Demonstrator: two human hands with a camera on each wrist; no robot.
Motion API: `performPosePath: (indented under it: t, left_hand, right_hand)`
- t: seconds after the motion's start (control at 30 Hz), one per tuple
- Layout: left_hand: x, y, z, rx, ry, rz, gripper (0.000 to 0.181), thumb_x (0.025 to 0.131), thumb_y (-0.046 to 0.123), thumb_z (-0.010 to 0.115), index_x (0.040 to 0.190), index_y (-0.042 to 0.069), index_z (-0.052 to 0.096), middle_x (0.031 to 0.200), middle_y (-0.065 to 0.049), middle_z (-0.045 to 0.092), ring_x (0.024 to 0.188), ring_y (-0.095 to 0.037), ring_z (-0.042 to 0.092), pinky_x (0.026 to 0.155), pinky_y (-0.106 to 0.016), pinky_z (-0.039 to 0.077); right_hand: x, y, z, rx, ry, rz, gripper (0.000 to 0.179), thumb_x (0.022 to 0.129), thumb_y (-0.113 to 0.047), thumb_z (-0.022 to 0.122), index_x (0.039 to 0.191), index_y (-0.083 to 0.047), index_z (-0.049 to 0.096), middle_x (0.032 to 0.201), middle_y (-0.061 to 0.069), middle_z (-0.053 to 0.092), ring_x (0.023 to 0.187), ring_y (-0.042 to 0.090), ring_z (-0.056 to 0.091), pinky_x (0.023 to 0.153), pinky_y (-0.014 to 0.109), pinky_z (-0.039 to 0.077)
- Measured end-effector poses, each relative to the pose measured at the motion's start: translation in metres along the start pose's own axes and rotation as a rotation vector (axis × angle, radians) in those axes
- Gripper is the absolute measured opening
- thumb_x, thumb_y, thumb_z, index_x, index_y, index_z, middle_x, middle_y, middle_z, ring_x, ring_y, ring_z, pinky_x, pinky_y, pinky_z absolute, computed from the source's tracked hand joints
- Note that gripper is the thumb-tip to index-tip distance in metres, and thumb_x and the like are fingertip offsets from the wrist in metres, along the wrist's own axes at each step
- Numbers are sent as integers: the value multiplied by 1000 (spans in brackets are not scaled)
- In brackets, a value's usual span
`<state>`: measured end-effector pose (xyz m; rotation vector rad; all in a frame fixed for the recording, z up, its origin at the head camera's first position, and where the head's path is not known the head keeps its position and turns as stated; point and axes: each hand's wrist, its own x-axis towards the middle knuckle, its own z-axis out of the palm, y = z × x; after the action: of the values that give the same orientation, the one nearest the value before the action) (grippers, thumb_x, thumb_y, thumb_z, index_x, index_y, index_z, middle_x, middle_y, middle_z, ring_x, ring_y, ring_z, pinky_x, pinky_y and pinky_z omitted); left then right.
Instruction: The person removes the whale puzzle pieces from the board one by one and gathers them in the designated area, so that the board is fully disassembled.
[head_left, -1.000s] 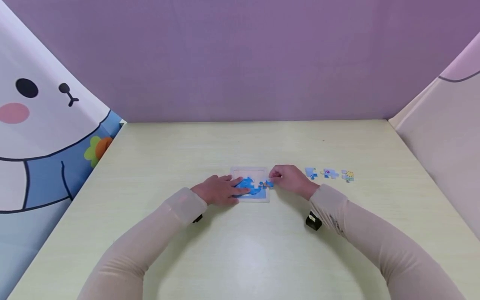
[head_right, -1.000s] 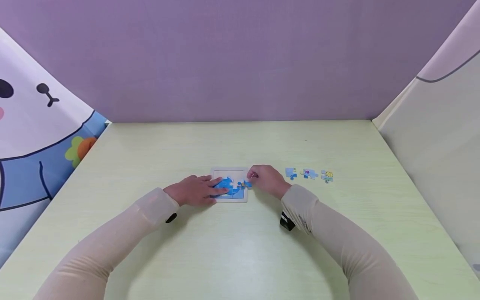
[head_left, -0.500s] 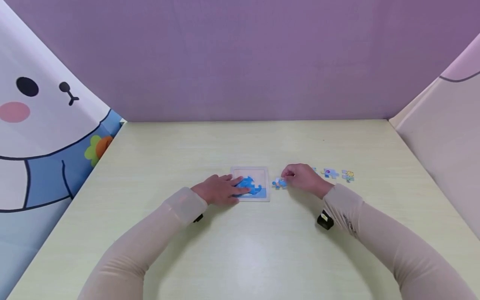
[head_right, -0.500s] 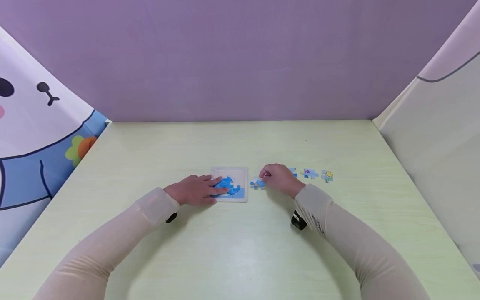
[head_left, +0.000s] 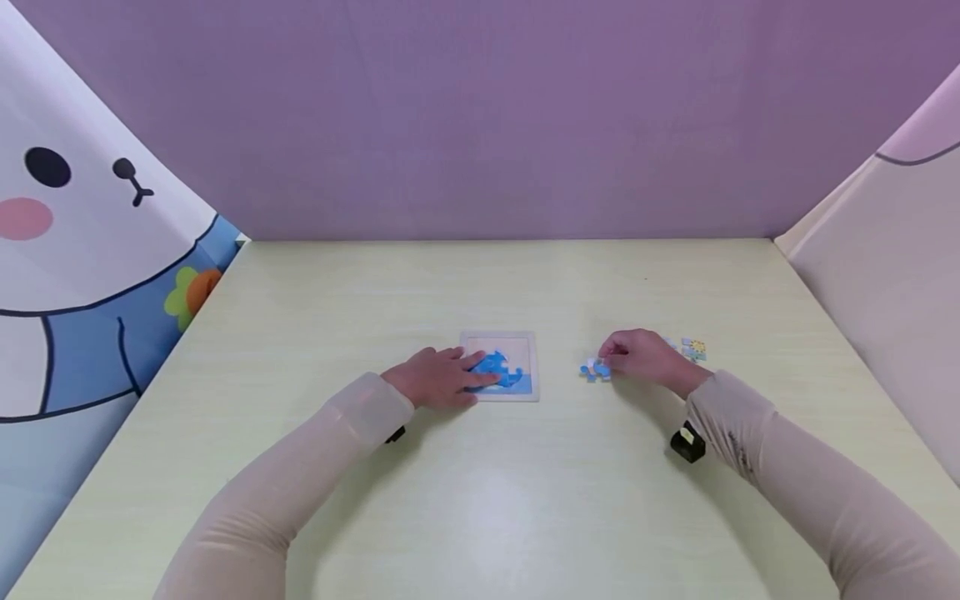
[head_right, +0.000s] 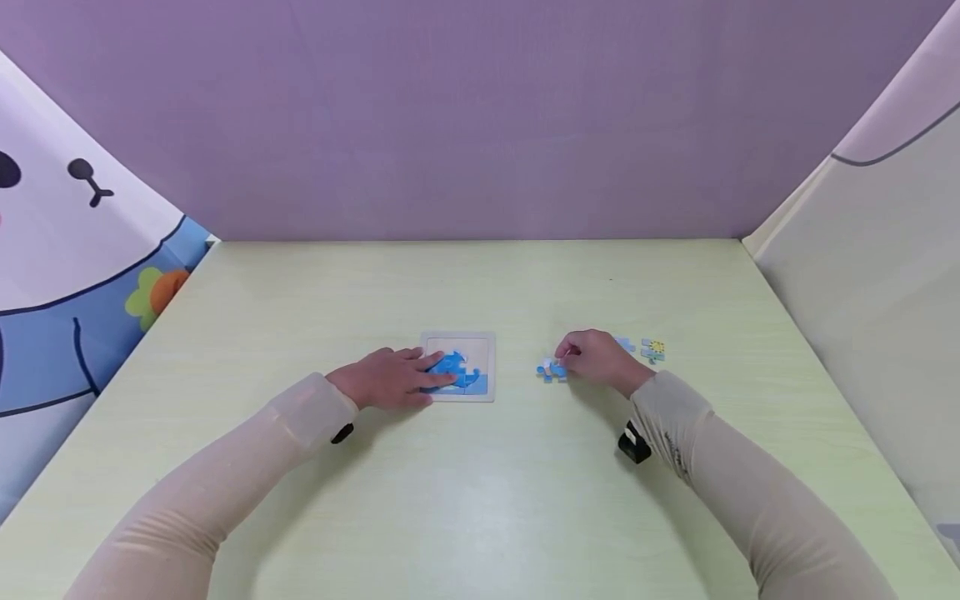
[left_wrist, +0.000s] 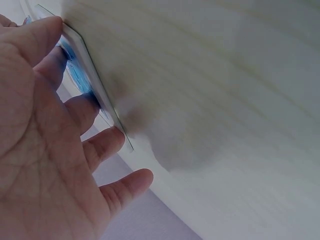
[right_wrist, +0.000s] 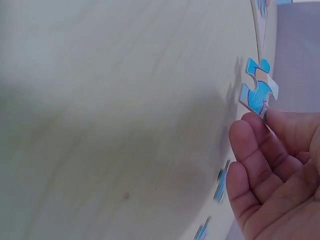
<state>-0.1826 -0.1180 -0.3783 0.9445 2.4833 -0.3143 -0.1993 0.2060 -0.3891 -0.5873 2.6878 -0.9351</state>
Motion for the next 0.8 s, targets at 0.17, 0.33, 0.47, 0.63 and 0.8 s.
performPosePath:
  t: [0.17, 0.33, 0.47, 0.63, 0.8]
  left_hand:
    - [1, 0, 0, -18, -12, -6, 52, 101, 43, 41, 151, 36, 28, 159, 0, 17, 143, -32, 20, 103, -52, 34]
    - [2, 1, -1, -8, -10, -1, 51, 101, 44, 40, 151, 37, 28, 159, 1, 17, 143, -31, 20, 103, -52, 34]
    - [2, 2, -2, 7, -10, -5, 51, 101, 44, 39, 151, 38, 28, 159, 1, 17, 143, -30, 21, 103, -51, 35]
    - [3, 2, -2, 0, -23, -21, 52, 101, 45, 39, 151, 39, 26, 160, 2, 16, 144, -29, 20, 104, -52, 34]
    - [3, 3, -3, -12, -29, -27, 52, 101, 45, 39, 151, 39, 26, 160, 2, 15, 144, -30, 19, 105, -54, 32]
  right_hand:
    - [-7, 9, -8, 18, 2, 16, 10, 90, -2, 59, 93, 2, 66, 82, 3, 67, 74, 13, 56, 70, 32, 46]
    - [-14, 17, -16, 40, -4, 40, 11, 91, -3, 58, 96, 4, 65, 79, 2, 65, 71, 14, 57, 65, 30, 47]
    - [-18, 24, -22, 27, -23, 49, 10, 90, -2, 58, 94, 4, 65, 76, -1, 63, 69, 13, 53, 63, 29, 45]
    - [-22, 31, -35, -10, -90, 110, 10, 89, -2, 57, 92, 5, 63, 72, -2, 59, 65, 13, 51, 64, 31, 43]
    - [-27, 37, -50, 37, -171, 215, 11, 91, -3, 58, 91, 8, 61, 73, -1, 60, 65, 14, 56, 65, 32, 46]
